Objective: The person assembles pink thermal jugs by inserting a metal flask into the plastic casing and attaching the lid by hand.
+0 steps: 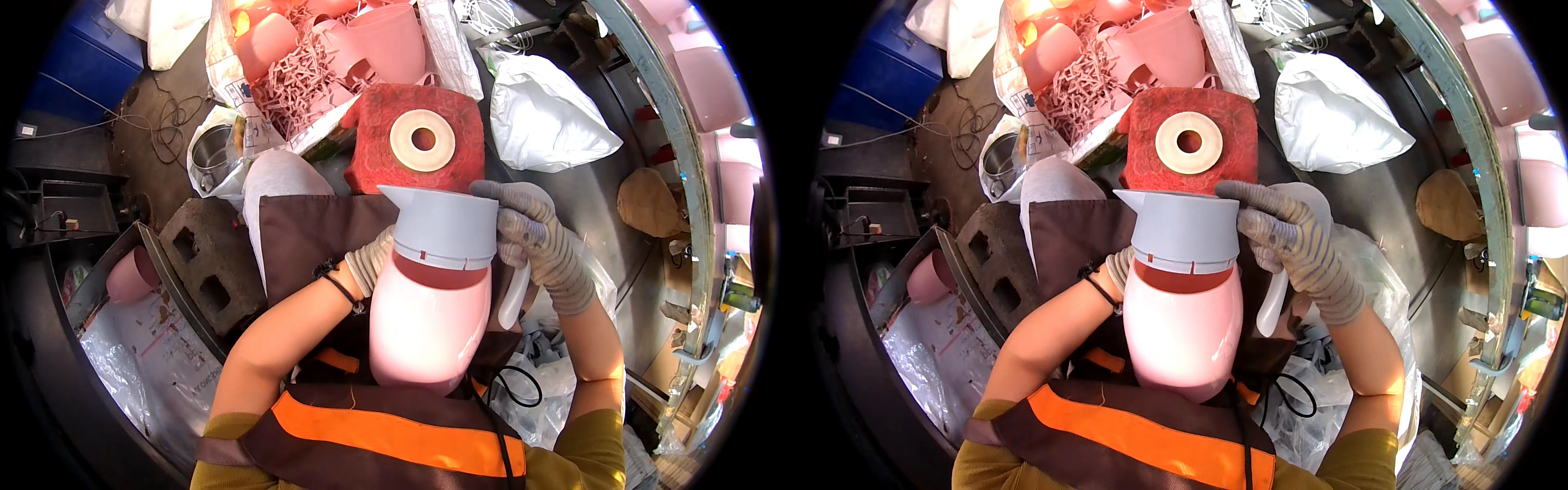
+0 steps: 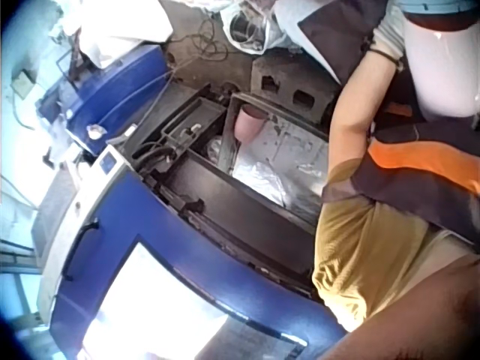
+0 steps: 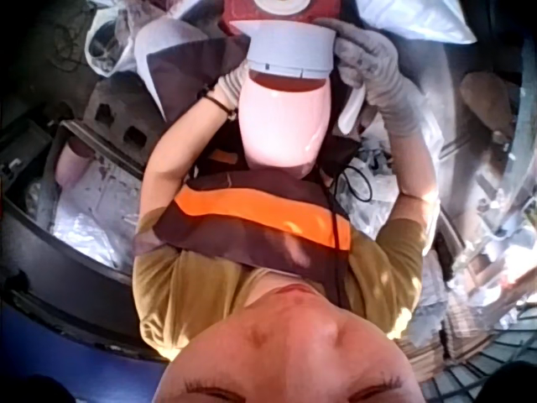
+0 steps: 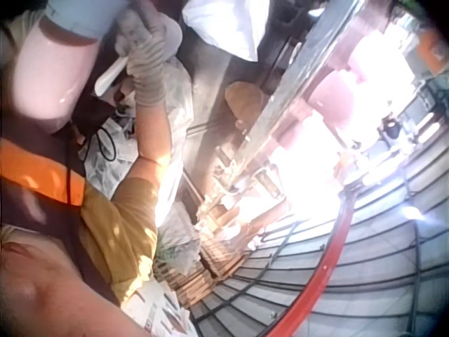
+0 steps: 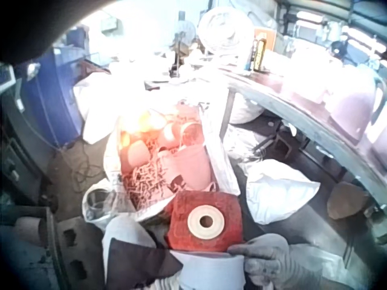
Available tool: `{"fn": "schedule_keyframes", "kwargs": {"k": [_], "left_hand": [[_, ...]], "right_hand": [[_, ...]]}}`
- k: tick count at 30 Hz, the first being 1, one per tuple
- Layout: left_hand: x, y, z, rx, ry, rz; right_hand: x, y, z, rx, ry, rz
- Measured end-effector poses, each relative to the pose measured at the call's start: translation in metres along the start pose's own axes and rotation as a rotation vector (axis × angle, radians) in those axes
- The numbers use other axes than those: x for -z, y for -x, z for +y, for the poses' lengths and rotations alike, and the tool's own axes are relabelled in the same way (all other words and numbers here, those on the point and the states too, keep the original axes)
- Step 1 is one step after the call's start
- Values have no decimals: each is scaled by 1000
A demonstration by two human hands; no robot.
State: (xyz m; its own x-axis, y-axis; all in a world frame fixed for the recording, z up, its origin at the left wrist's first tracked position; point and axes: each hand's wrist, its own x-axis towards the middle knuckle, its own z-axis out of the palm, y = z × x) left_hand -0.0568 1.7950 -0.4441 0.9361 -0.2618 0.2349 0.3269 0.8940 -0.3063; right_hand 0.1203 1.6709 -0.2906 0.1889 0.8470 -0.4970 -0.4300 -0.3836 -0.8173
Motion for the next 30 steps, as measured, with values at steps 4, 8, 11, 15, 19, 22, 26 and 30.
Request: {"fn": "schedule_keyframes", "kwargs": {"k": [4, 8, 11, 15, 19, 22, 26, 30], "left_hand": [[9, -8, 4, 38, -28, -147], [19, -5, 6, -41, -241, -49], [19, -1, 5, 1, -54, 25], [14, -1, 3, 23, -64, -58], [11, -4, -2, 29, 25, -82], [9, -5, -7, -23, 19, -66], [-12, -1, -19, -275, -207, 29], [-57, 11, -33, -418, -771, 565]], "right_hand": [[0, -2, -2, 16, 37, 9], [-3, -3, -2, 22, -1, 83], [-4, -5, -1, 33, -19, 83], [0, -9, 1, 68, 69, 30], [7, -12, 7, 200, 402, 8], [11, -13, 17, 414, 588, -27], [11, -11, 28, 594, 673, -28], [5, -5, 29, 550, 615, -1]]}}
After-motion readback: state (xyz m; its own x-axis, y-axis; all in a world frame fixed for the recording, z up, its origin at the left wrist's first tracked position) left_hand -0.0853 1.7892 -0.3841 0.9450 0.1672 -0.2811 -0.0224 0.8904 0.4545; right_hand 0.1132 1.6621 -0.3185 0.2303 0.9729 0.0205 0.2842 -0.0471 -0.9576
